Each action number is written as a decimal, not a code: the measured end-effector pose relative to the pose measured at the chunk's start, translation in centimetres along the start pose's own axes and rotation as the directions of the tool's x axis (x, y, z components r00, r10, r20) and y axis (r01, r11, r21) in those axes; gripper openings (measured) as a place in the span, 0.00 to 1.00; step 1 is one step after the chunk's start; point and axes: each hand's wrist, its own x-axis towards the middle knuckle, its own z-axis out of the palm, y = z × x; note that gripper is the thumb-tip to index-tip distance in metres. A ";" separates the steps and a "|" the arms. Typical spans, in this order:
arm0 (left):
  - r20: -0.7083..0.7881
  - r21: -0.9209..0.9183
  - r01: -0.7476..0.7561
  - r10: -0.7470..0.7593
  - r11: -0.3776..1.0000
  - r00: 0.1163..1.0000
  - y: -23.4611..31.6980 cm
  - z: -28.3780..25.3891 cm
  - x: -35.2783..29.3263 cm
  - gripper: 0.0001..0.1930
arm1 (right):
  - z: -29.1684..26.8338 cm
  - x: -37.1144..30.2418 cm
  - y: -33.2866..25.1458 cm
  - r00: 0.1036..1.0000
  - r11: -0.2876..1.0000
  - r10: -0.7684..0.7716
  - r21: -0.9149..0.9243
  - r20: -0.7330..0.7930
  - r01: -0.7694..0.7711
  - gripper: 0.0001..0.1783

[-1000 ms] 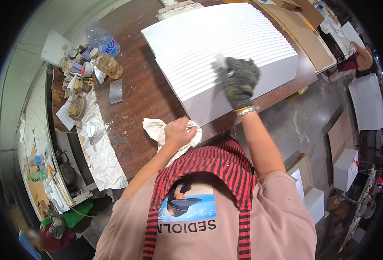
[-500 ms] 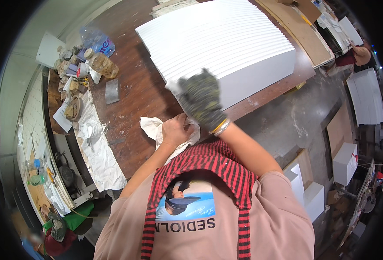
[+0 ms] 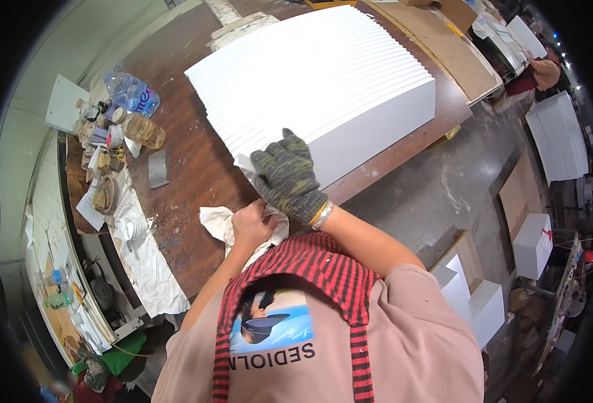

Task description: The person wipes the edges and surfaces of stacked white corrugated panels with a cloth. They rotate the stack, lift and reposition it, and continue wiping different sides. The person also briefly handles a small white cylindrical object and a bottle before resuming wiping.

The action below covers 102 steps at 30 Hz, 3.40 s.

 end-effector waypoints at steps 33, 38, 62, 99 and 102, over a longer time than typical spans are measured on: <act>-0.011 0.114 0.025 -0.024 0.993 1.000 0.1 0.7 -0.5 0.17 | 2.2 6.8 5.8 0.973 0.988 -0.083 0.146 0.213 0.053 0.08; -0.026 0.090 0.023 -0.021 0.996 0.999 -0.2 0.8 -0.8 0.15 | -0.3 7.9 10.8 0.932 0.886 0.245 0.330 0.267 -0.327 0.17; -0.041 0.265 0.156 -0.150 0.952 0.988 0.5 2.3 -2.9 0.14 | -6.1 10.8 26.7 1.000 0.999 0.028 -0.029 0.009 -0.028 0.09; 0.025 0.360 0.101 -0.118 0.927 0.993 -2.0 3.6 -6.3 0.16 | -8.9 18.0 48.8 0.881 0.801 0.472 -0.427 0.020 -0.420 0.16; 0.038 0.370 0.064 -0.084 0.927 0.996 -1.4 2.9 -5.2 0.16 | -7.5 17.7 44.4 0.957 0.933 0.285 -0.245 0.052 -0.264 0.17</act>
